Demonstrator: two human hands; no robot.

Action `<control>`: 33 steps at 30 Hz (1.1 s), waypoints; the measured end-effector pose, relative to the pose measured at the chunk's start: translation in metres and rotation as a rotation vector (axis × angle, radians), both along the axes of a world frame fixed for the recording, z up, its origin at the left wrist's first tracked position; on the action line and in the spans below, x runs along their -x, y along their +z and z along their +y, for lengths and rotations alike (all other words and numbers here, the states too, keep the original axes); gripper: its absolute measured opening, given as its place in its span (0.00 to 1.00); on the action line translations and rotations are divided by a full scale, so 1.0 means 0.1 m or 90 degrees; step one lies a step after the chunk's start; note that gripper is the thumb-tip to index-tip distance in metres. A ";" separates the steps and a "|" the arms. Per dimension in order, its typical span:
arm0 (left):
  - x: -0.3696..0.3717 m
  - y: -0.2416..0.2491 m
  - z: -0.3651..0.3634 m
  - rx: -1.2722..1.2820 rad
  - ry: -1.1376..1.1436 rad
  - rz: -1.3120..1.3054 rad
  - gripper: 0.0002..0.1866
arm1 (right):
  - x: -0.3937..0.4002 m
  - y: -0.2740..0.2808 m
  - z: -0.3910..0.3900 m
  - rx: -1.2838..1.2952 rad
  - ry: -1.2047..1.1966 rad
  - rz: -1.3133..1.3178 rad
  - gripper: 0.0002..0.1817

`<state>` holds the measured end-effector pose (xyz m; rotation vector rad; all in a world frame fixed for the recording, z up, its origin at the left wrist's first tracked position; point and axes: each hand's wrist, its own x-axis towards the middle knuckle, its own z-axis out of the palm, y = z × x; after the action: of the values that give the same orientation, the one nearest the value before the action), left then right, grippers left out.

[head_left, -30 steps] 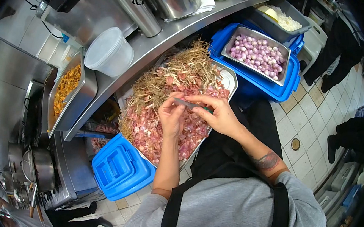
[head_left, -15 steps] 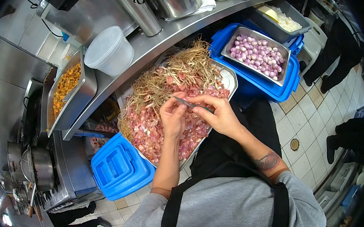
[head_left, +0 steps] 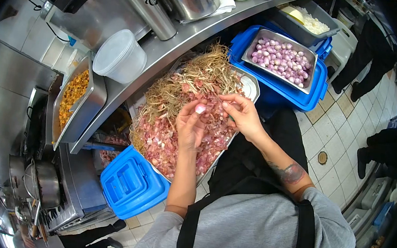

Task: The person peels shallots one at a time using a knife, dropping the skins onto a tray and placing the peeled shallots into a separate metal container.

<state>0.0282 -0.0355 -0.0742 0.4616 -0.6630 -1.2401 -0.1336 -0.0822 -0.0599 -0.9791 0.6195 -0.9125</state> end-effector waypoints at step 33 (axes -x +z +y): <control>0.10 -0.03 0.00 -0.003 0.108 -0.023 0.13 | -0.03 0.19 0.17 0.253 -0.045 0.160 0.16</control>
<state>0.0186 -0.0350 -0.0770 0.5347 -0.6387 -1.0761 -0.1301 -0.0652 -0.0411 -1.4520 0.7022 -1.0048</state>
